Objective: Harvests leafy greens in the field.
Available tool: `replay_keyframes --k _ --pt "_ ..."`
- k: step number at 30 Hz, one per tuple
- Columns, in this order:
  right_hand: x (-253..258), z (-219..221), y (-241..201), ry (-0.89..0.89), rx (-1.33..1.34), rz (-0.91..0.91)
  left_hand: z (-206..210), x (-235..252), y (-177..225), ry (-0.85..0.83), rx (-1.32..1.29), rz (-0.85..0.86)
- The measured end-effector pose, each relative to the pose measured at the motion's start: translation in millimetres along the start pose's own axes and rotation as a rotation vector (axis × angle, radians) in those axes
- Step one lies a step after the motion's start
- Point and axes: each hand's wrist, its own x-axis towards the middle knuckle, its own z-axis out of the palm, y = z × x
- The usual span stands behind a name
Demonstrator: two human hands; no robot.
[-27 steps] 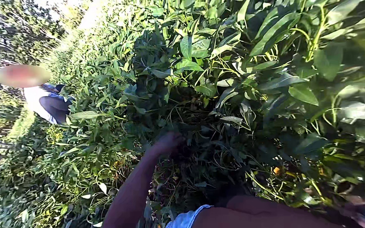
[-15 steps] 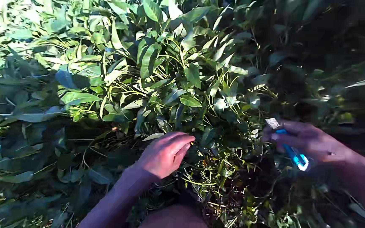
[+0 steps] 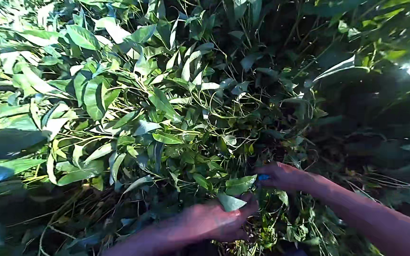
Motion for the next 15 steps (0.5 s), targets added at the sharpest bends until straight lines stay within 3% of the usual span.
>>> replay_keyframes --k 2,5,8,11,13,15 --pt "-12.6 12.4 23.4 -0.102 -0.063 0.093 -36.7 -34.6 1.8 0.041 0.020 0.111" --pt "-34.3 11.6 45.8 -0.140 -0.010 0.174 -97.3 -70.8 5.2 0.360 0.084 0.240" --pt "-49.7 -6.9 47.5 -0.094 0.192 0.193 -161.0 -60.3 -2.5 0.630 0.288 0.118" --pt "-58.7 -29.1 37.7 0.024 0.388 0.180 -204.3 0.2 -27.3 0.482 0.396 -0.239" --pt "-56.8 -46.1 33.0 0.118 0.434 0.137 -203.1 46.9 -54.4 0.363 0.425 -0.430" --pt "-53.5 -63.2 25.3 0.236 0.459 0.103 -184.4 73.6 -66.5 0.326 0.411 -0.505"
